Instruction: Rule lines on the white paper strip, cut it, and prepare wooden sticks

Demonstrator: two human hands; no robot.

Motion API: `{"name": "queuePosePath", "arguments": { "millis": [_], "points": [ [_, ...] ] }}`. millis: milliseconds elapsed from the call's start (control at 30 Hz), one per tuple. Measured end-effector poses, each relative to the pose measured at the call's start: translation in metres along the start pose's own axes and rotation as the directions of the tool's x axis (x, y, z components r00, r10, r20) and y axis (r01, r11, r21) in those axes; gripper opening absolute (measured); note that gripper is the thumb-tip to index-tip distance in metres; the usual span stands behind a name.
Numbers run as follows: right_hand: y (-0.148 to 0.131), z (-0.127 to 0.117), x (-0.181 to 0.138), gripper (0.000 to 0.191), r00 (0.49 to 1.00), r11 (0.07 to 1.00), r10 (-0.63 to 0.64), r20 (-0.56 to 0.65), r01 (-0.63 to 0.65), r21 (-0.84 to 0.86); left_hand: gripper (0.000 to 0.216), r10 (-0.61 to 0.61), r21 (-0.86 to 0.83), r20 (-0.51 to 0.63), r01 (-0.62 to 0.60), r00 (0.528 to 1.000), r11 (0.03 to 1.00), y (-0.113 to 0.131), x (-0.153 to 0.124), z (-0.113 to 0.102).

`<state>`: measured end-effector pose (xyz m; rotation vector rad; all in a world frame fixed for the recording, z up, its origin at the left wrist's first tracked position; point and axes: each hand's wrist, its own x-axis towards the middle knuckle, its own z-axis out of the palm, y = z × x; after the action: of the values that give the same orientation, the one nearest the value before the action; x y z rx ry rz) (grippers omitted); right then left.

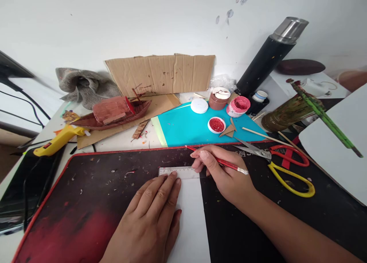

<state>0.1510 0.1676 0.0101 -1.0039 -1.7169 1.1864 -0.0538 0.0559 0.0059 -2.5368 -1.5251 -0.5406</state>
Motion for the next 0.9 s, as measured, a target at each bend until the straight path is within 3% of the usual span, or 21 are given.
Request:
{"name": "queuePosePath", "arguments": {
  "millis": [900],
  "points": [
    [0.0017,0.0006,0.0002,0.032,1.000,1.000,0.013,-0.006,-0.013,0.016,0.037,-0.008,0.000,0.008,0.008,1.000,1.000,-0.0005,0.0008,-0.0014]
  ]
}}
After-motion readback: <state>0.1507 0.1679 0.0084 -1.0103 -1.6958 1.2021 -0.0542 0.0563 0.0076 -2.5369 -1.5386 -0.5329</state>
